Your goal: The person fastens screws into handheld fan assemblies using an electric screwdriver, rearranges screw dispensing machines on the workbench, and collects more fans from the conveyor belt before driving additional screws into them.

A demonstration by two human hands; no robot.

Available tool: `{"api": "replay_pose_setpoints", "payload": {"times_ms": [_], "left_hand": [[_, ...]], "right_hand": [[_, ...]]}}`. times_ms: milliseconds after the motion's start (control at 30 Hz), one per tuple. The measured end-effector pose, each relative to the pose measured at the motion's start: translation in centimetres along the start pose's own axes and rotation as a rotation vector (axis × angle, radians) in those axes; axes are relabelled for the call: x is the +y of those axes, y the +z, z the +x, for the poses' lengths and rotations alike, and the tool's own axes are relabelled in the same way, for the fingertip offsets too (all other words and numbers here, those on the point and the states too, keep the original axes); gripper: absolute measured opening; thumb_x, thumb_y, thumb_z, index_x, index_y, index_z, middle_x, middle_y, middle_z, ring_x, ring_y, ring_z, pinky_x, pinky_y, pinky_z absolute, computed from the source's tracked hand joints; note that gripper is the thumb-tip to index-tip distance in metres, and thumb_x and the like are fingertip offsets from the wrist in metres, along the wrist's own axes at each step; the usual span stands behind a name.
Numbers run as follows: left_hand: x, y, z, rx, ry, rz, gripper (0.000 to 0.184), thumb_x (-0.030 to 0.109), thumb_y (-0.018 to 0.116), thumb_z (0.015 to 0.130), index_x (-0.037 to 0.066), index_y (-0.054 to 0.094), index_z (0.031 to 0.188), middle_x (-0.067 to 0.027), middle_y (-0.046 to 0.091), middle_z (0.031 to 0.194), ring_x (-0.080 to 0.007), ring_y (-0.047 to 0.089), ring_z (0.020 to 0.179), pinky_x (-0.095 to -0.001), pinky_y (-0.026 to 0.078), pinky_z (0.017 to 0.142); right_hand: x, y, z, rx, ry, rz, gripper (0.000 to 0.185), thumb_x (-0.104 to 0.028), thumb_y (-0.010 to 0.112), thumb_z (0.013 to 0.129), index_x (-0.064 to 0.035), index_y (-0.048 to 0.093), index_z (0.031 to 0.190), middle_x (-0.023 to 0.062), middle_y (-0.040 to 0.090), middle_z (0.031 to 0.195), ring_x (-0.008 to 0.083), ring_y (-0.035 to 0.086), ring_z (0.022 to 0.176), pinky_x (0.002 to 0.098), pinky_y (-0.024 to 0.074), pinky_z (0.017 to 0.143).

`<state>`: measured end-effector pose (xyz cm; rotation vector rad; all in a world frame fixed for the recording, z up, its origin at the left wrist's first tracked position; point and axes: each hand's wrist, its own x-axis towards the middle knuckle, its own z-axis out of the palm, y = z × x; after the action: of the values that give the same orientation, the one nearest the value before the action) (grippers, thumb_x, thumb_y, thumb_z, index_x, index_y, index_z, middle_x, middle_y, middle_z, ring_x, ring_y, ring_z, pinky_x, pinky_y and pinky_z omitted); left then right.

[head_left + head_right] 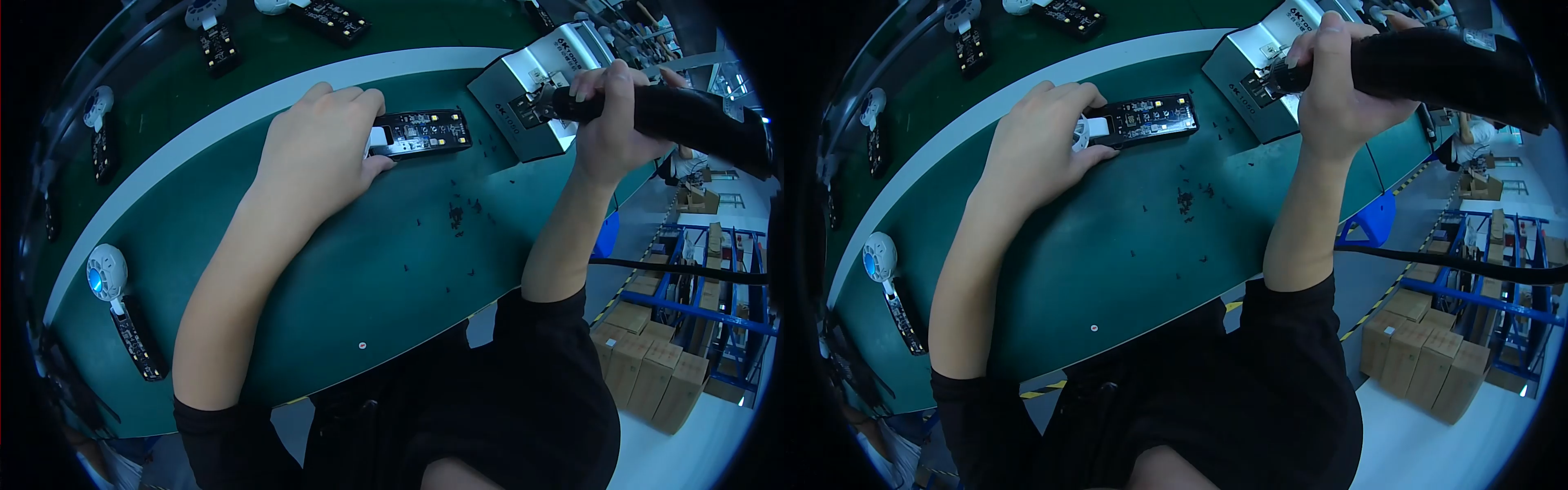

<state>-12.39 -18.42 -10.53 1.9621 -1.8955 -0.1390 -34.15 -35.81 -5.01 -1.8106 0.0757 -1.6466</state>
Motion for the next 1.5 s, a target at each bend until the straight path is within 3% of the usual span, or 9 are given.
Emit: {"api": "replay_pose_setpoints", "payload": {"times_ms": [200, 333, 533, 733, 833, 1133, 1233, 1367, 1500], "left_hand": [[0.2, 0.4, 0.0, 0.017, -0.021, 0.048, 0.043, 0.025, 0.087, 0.074, 0.009, 0.066, 0.109, -0.0074, 0.071, 0.100, -0.0280, 0.064, 0.099, -0.0413, 0.055, 0.084], [0.2, 0.5, -0.1, 0.041, -0.010, 0.046, 0.041, 0.026, 0.087, 0.074, 0.010, 0.067, 0.106, -0.0068, 0.070, 0.099, -0.0278, 0.064, 0.099, -0.0409, 0.056, 0.082], [0.2, 0.6, -0.2, 0.081, -0.017, 0.027, 0.038, 0.024, 0.087, 0.074, 0.010, 0.067, 0.102, -0.0065, 0.070, 0.096, -0.0273, 0.064, 0.095, -0.0397, 0.057, 0.079], [0.0, 0.8, -0.2, 0.095, -0.005, 0.019, 0.037, 0.023, 0.087, 0.073, 0.010, 0.067, 0.100, -0.0068, 0.070, 0.095, -0.0271, 0.065, 0.094, -0.0396, 0.057, 0.079], [-0.1, 0.9, -0.2, 0.087, -0.009, 0.010, 0.037, 0.023, 0.088, 0.072, 0.009, 0.067, 0.100, -0.0074, 0.070, 0.095, -0.0272, 0.065, 0.095, -0.0396, 0.057, 0.080], [-0.2, 1.0, -0.2, 0.075, -0.024, -0.004, 0.039, 0.022, 0.088, 0.072, 0.009, 0.068, 0.103, -0.0086, 0.070, 0.097, -0.0282, 0.065, 0.096, -0.0393, 0.057, 0.083], [-0.1, 1.0, -0.2, 0.076, -0.018, -0.003, 0.039, 0.022, 0.088, 0.072, 0.008, 0.067, 0.103, -0.0091, 0.070, 0.097, -0.0285, 0.065, 0.096, -0.0394, 0.057, 0.083], [-0.2, 1.2, -0.3, 0.084, -0.005, -0.010, 0.039, 0.022, 0.088, 0.072, 0.007, 0.066, 0.101, -0.0097, 0.069, 0.098, -0.0290, 0.065, 0.096, -0.0398, 0.057, 0.083], [0.1, 0.9, -0.2, 0.077, -0.014, -0.022, 0.041, 0.023, 0.088, 0.071, 0.007, 0.065, 0.100, -0.0099, 0.069, 0.099, -0.0299, 0.066, 0.098, -0.0405, 0.057, 0.084]], "right_hand": [[-2.4, 4.2, -2.3, -0.122, 0.174, 0.423, 0.054, 0.001, 0.057, 0.095, -0.0055, 0.028, 0.141, 0.0115, 0.062, 0.079, 0.0207, 0.061, 0.056, 0.0382, 0.0541, 0.055], [-3.3, 9.0, -3.7, -0.135, 0.168, 0.361, 0.059, -0.001, 0.055, 0.097, -0.0071, 0.022, 0.146, 0.0102, 0.060, 0.078, 0.0199, 0.060, 0.057, 0.0375, 0.0534, 0.055], [-3.1, 9.8, -4.2, -0.237, 0.206, 0.212, 0.062, -0.002, 0.052, 0.097, -0.0071, 0.015, 0.147, 0.0085, 0.056, 0.073, 0.0184, 0.059, 0.056, 0.0391, 0.0533, 0.055], [-2.5, 10.3, -4.9, -0.217, 0.229, 0.175, 0.058, -0.001, 0.052, 0.097, -0.0073, 0.021, 0.145, 0.0090, 0.057, 0.074, 0.0186, 0.056, 0.054, 0.0385, 0.0515, 0.055], [-1.7, 10.7, -5.3, -0.153, 0.186, 0.355, 0.059, 0.007, 0.060, 0.093, -0.0035, 0.029, 0.142, 0.0100, 0.062, 0.076, 0.0182, 0.059, 0.055, 0.0315, 0.0506, 0.053], [-2.0, 9.7, -4.8, -0.252, 0.217, 0.237, 0.051, -0.001, 0.053, 0.097, -0.0093, 0.027, 0.139, 0.0096, 0.058, 0.076, 0.0181, 0.055, 0.056, 0.0382, 0.0514, 0.057], [-1.3, 10.4, -5.0, -0.196, 0.185, 0.344, 0.055, 0.007, 0.059, 0.094, -0.0046, 0.031, 0.139, 0.0103, 0.063, 0.077, 0.0184, 0.060, 0.056, 0.0326, 0.0512, 0.055], [-1.4, 10.4, -5.2, -0.265, 0.227, 0.279, 0.051, 0.005, 0.055, 0.095, -0.0080, 0.030, 0.138, 0.0095, 0.061, 0.077, 0.0171, 0.056, 0.056, 0.0347, 0.0508, 0.057], [-1.0, 11.0, -5.7, -0.183, 0.208, 0.302, 0.051, 0.009, 0.061, 0.093, -0.0031, 0.034, 0.135, 0.0082, 0.064, 0.079, 0.0164, 0.059, 0.056, 0.0290, 0.0493, 0.055]]}}
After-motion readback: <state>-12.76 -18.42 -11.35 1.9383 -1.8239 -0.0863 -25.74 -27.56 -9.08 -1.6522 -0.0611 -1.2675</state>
